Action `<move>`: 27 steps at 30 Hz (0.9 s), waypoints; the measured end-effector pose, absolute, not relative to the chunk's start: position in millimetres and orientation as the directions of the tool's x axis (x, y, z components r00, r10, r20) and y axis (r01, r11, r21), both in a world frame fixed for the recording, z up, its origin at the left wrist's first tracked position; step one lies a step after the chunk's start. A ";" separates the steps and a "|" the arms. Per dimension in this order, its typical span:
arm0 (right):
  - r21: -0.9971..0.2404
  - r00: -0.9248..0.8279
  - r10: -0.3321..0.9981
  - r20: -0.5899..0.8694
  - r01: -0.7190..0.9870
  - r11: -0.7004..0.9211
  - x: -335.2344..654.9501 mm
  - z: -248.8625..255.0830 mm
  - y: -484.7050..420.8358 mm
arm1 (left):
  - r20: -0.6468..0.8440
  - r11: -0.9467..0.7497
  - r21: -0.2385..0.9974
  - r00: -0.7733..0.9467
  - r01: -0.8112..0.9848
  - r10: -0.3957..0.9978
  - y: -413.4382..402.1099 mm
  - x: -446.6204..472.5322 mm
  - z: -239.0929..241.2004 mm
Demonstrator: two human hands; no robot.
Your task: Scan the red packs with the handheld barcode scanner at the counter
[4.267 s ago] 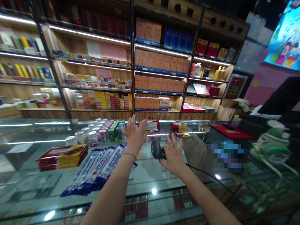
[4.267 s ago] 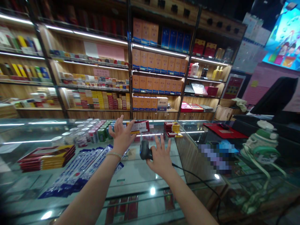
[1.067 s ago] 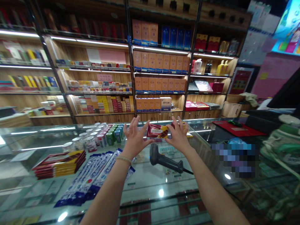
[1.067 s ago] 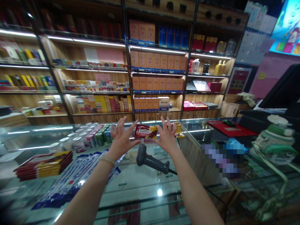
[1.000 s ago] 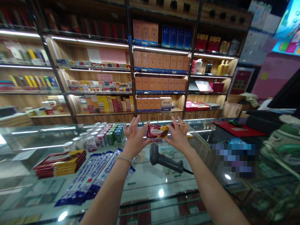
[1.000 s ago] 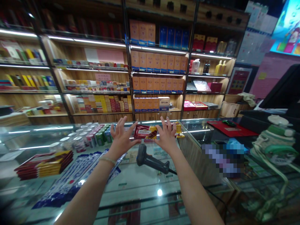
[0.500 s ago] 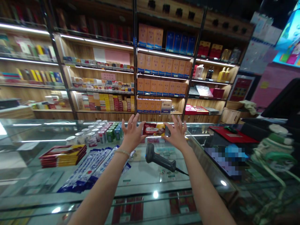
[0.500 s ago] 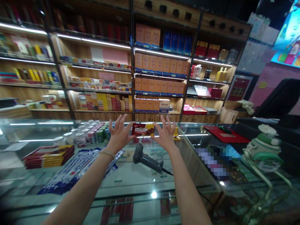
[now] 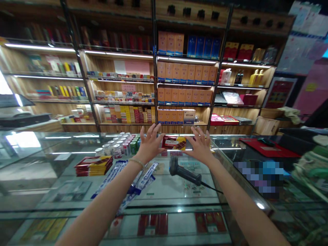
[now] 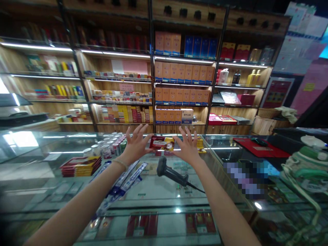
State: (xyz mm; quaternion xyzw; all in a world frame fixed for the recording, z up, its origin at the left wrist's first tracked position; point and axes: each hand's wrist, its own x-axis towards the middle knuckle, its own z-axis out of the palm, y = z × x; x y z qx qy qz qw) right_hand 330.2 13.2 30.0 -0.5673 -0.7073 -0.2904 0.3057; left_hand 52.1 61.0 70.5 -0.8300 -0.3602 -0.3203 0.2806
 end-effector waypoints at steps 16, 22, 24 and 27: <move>0.031 -0.298 0.613 0.732 0.913 0.408 186.6 40.0 33.0 | 0.671 -0.409 -0.231 0.449 0.883 0.590 39.5 -103.9 92.1; 0.009 -0.369 0.621 0.691 0.864 0.503 114.9 37.8 46.8 | 0.594 -0.316 -0.201 0.372 0.927 0.713 38.3 -180.9 97.5; 0.004 -0.391 0.618 0.682 0.847 0.532 92.8 37.9 50.3 | 0.568 -0.284 -0.201 0.348 0.937 0.746 37.5 -204.6 98.5; -0.009 -0.422 0.620 0.661 0.823 0.568 64.9 38.2 55.2 | 0.535 -0.257 -0.193 0.321 0.947 0.782 38.7 -235.8 97.2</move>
